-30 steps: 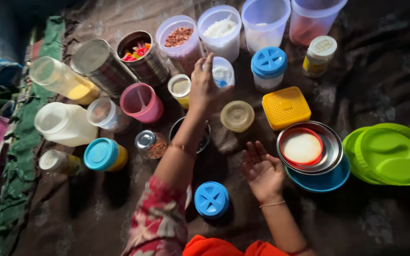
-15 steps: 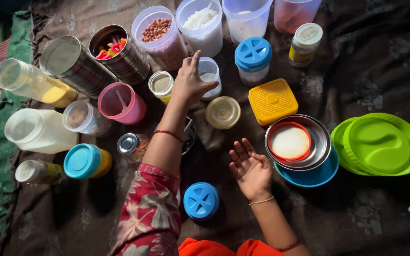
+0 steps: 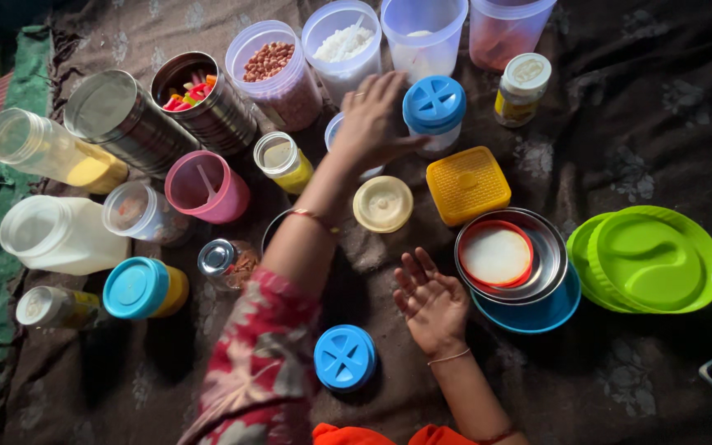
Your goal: The person opens and closes various plastic and metal containers on a cloth-covered floor, then wipes several lids with an orange cloth. They handle multiple containers one at a time, removing and replacing lids, and cleaning the lid surfaces.
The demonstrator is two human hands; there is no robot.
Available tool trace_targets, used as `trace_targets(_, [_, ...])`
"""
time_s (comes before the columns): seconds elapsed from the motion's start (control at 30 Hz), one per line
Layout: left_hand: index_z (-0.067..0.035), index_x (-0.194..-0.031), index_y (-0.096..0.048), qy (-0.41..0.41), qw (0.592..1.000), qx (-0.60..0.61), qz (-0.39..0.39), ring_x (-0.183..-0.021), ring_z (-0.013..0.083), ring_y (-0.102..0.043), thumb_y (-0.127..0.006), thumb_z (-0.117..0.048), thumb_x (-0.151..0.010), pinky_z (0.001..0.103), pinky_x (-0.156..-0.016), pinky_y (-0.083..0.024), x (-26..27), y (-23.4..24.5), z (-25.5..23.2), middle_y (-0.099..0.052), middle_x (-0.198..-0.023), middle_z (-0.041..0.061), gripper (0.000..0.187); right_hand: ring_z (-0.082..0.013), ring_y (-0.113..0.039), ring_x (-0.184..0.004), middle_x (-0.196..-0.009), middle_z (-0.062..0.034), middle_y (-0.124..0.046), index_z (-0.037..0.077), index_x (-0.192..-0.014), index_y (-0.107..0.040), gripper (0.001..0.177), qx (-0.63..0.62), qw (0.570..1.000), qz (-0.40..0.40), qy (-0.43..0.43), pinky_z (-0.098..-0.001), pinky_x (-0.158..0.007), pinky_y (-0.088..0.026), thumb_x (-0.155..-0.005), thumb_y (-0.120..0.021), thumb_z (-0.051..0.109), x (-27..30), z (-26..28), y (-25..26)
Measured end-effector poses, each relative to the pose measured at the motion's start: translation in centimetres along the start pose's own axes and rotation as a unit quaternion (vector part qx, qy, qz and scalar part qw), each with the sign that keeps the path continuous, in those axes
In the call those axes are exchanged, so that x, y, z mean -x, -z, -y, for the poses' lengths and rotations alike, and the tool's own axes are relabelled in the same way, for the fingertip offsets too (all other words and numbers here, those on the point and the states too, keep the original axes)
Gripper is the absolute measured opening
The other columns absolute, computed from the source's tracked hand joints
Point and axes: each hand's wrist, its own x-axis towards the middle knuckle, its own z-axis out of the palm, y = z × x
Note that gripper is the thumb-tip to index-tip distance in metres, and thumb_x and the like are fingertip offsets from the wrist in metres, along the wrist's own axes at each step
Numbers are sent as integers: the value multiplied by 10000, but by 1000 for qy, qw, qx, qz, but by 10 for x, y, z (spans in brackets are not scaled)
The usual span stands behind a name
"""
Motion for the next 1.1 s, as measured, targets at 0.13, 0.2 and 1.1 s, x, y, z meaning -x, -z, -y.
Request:
trace_targets(0.13, [-108, -1532, -334, -45, 998, -17, -44, -1403, 491, -343, -880, -629, -650, 652, -1070, -320, -25, -24, -30, -392, -1534, 232, 1160, -304, -640, -1220, -1378, -113, -645, 83, -1415, -578, 508, -18, 1000, 14, -13, -468, -955, -570, -935, -590, 249, 0, 1, 2])
trace_targets(0.2, [-106, -1525, -376, -18, 999, 18, -38, -1354, 453, -449, -883, -534, -662, 582, -1055, -422, -32, -31, -42, -445, -1488, 211, 1089, -297, -645, -1212, -1367, -102, -652, 95, -1408, -587, 504, -6, 1000, 4, -15, -464, -948, -572, -926, -601, 243, -2, 3, 0])
trace_targets(1.1, [-95, -1548, -396, -72, 955, 189, -215, -1363, 410, -595, -941, -242, -624, 479, -1160, -514, 216, 90, -95, -548, -1498, 183, 1082, -311, -552, -1310, -1449, -149, -547, 84, -1493, -462, 720, 36, 989, 118, -86, -538, -1069, -500, -1010, -481, 618, 5, -6, -20])
